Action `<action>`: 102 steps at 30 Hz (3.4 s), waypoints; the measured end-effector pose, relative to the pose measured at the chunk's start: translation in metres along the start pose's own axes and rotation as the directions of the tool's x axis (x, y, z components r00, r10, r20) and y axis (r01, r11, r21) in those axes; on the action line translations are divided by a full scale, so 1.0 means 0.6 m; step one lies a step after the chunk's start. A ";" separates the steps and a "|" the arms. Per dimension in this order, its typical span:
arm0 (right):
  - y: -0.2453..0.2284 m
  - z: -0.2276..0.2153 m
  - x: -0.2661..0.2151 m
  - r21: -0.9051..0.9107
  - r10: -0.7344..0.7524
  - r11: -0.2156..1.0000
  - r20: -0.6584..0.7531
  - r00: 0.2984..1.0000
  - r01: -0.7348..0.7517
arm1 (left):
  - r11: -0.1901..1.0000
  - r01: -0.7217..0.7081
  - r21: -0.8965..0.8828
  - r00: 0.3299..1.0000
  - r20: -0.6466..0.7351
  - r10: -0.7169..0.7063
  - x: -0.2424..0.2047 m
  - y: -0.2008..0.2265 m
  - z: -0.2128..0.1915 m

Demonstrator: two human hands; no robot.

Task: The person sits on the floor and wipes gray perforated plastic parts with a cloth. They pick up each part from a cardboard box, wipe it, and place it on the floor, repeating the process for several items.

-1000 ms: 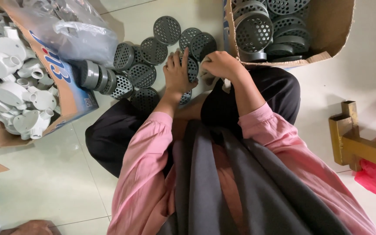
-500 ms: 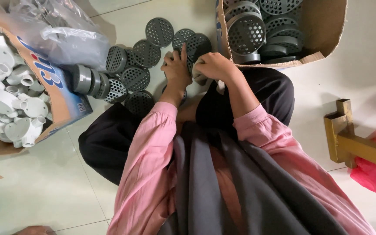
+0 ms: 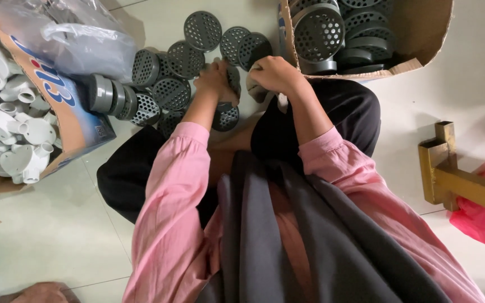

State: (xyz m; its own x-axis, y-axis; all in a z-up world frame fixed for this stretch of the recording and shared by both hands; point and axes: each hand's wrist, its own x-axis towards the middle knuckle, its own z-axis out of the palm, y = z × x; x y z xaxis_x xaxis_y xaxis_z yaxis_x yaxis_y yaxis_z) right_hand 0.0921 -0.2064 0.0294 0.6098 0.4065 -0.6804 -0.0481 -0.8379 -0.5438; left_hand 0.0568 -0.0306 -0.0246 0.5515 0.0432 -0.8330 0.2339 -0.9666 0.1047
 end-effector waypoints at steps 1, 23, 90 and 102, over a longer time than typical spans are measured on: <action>0.002 0.003 0.003 0.000 -0.003 1.000 0.002 1.000 0.003 | 1.000 0.004 -0.001 1.000 0.000 -0.004 0.000 -0.006 0.009; 0.076 0.185 0.186 0.057 0.136 0.988 0.124 0.983 -0.144 | 0.723 -0.132 -0.678 0.976 -0.217 -0.025 0.085 -0.130 0.154; 0.081 0.177 0.115 0.366 0.108 0.928 -0.070 0.992 -0.075 | 0.106 -0.524 -0.845 0.762 -0.521 -0.385 0.100 -0.063 0.280; 0.056 0.195 0.125 0.375 0.148 0.922 -0.113 0.983 -0.096 | 0.062 -0.450 -0.891 0.766 -0.420 -0.487 0.063 -0.058 0.257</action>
State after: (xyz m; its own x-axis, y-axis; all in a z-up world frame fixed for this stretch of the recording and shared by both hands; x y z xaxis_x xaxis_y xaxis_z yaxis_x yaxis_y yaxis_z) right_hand 0.0435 -0.1611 -0.0975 0.6811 0.2348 -0.6935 -0.3995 -0.6746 -0.6208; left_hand -0.0537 -0.0342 -0.1435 0.6451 0.6097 -0.4605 0.4798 0.1459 0.8652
